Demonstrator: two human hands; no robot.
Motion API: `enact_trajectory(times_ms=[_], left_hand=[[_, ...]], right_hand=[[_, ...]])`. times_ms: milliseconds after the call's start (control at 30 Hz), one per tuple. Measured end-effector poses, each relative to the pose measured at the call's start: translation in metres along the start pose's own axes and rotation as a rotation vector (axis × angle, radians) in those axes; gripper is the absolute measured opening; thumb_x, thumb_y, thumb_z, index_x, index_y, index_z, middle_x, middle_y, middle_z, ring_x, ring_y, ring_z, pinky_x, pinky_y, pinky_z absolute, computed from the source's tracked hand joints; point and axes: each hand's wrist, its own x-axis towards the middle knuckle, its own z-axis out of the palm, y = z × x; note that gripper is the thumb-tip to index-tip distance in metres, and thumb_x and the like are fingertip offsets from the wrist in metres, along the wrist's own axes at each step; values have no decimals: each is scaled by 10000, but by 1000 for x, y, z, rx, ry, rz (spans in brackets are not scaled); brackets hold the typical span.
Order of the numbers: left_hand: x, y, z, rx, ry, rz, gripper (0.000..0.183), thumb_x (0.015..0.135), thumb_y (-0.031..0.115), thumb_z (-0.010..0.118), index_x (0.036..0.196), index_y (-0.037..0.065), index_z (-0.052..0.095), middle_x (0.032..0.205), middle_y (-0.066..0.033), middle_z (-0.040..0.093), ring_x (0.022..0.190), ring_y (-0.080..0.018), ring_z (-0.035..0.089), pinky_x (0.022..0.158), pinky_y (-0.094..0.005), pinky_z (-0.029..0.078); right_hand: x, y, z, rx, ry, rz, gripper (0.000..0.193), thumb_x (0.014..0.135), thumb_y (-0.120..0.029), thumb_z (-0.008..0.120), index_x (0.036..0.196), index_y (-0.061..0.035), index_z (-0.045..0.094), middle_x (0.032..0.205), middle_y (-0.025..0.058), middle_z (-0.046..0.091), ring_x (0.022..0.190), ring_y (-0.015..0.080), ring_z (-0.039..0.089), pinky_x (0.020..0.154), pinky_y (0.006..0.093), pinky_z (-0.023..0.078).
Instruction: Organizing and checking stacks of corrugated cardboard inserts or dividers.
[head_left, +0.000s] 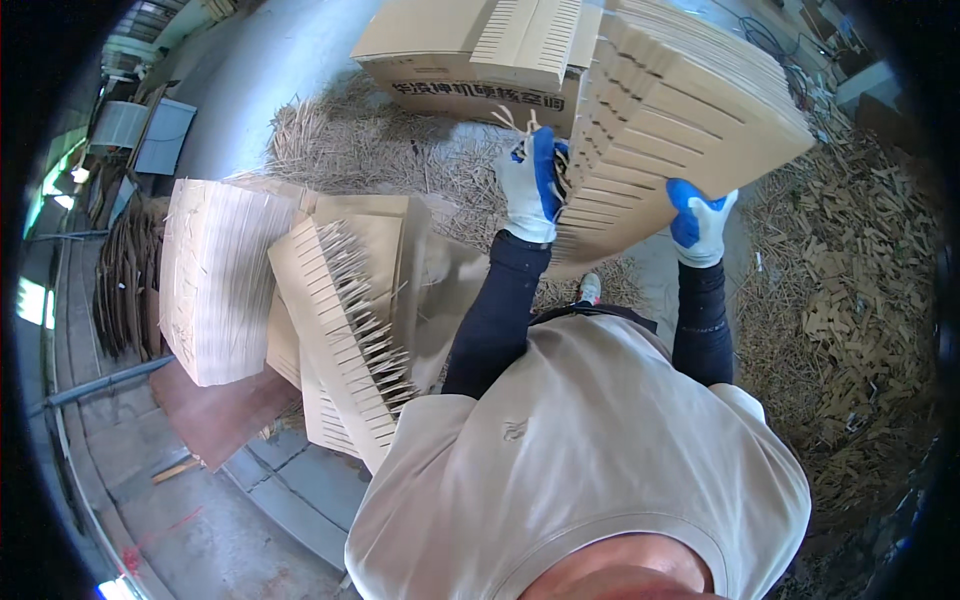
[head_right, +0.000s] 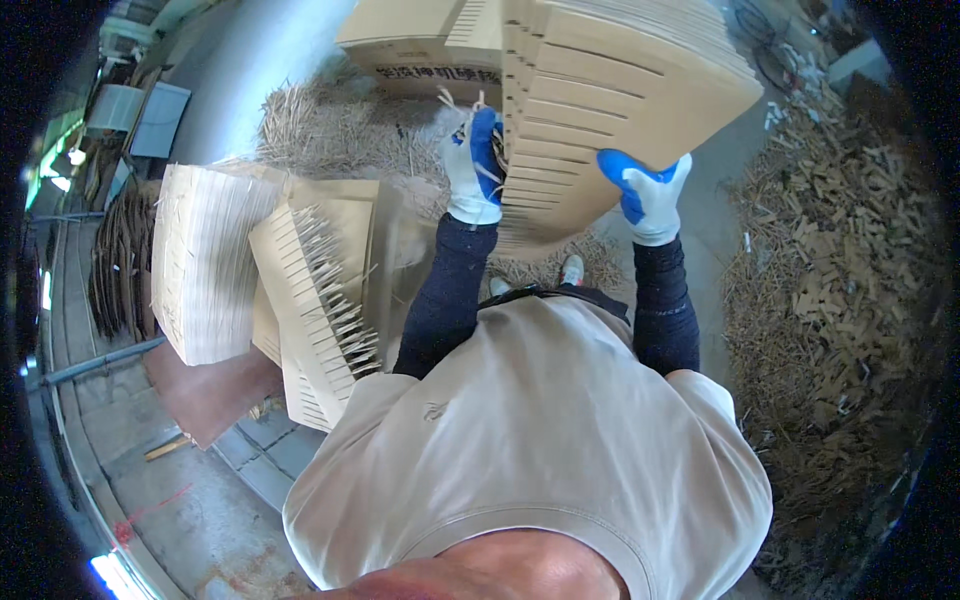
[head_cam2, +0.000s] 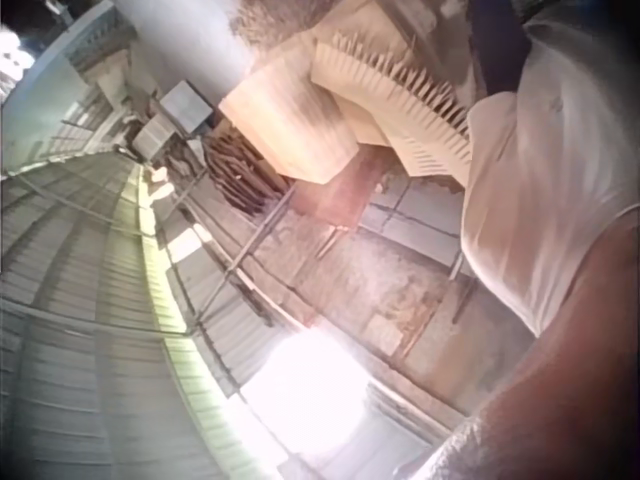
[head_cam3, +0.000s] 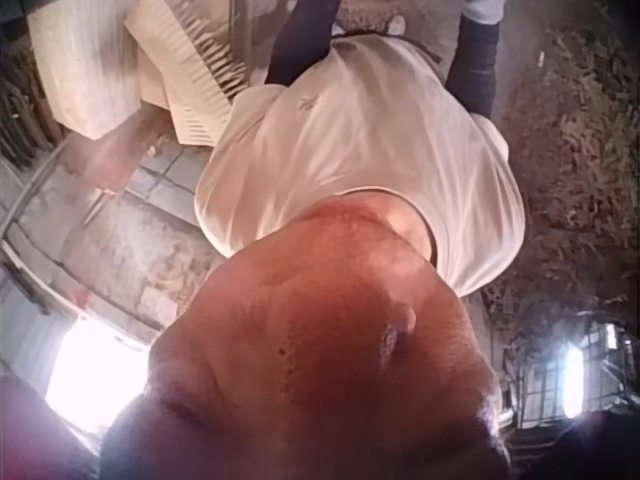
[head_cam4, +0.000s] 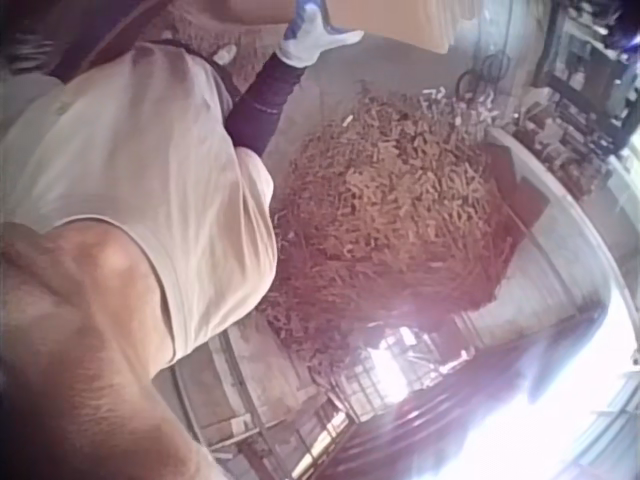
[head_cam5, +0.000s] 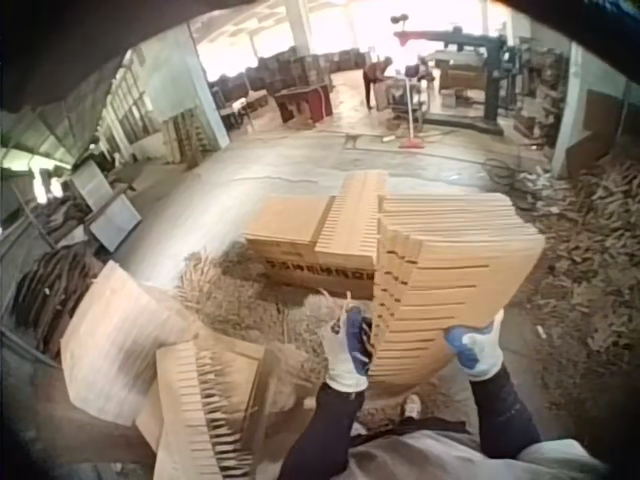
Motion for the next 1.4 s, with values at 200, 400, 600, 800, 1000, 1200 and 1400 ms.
enact_trajectory(times_ms=[200, 400, 600, 800, 1000, 1200, 1400], left_hand=[[-15, 2, -6, -216, 43, -89, 215, 872, 147, 620, 677, 136, 529, 599, 20, 524, 519, -89, 523, 509, -234, 409], [5, 4, -24, -613, 205, -267, 197, 865, 270, 581, 721, 140, 550, 684, -24, 556, 671, -172, 577, 664, -347, 492], [42, -8, -78, -354, 280, -123, 286, 894, 277, 565, 1083, 67, 606, 988, -121, 644, 870, -245, 616, 834, -379, 486], [-11, -2, -74, 727, -206, 572, 535, 861, 306, 660, 1279, 3, 521, 1214, -163, 580, 1159, -243, 511, 987, -368, 390], [-32, 19, -10, 965, -342, 899, 452, 800, 335, 701, 1116, 32, 590, 1047, -159, 606, 1053, -327, 533, 919, -425, 419], [-23, 6, -10, 984, -335, 1073, 208, 787, 232, 680, 878, 65, 594, 832, -88, 582, 789, -307, 562, 684, -418, 459], [-12, -1, -42, 673, 16, 589, 122, 863, 110, 628, 957, 38, 600, 832, -105, 600, 756, -246, 590, 646, -342, 483]], right_hand=[[-9, 3, 6, 117, 148, -64, 670, 746, -388, 740, 1199, 42, 501, 1054, 103, 638, 964, 206, 629, 847, 337, 503], [-16, 32, -13, 211, 164, -24, 719, 792, -331, 699, 1345, -2, 378, 1249, 125, 536, 1139, 252, 546, 970, 391, 443], [-6, 31, -37, 185, 237, 10, 547, 838, -172, 623, 1318, 5, 430, 1242, 123, 548, 1105, 241, 567, 973, 386, 444], [15, 7, -39, -122, 172, -108, 520, 838, -297, 652, 1211, 38, 519, 1131, 103, 605, 1028, 201, 596, 909, 339, 468], [24, 5, -32, -64, 133, -80, 584, 837, -372, 658, 1221, 41, 507, 1148, 101, 602, 1026, 198, 602, 896, 331, 482], [15, 5, -30, 99, 98, 11, 571, 844, -291, 646, 1282, 24, 461, 1188, 108, 594, 1067, 219, 598, 938, 356, 471], [13, 10, -42, 256, 126, 52, 556, 836, -149, 624, 1335, -12, 422, 1251, 111, 561, 1130, 240, 566, 980, 397, 448]])
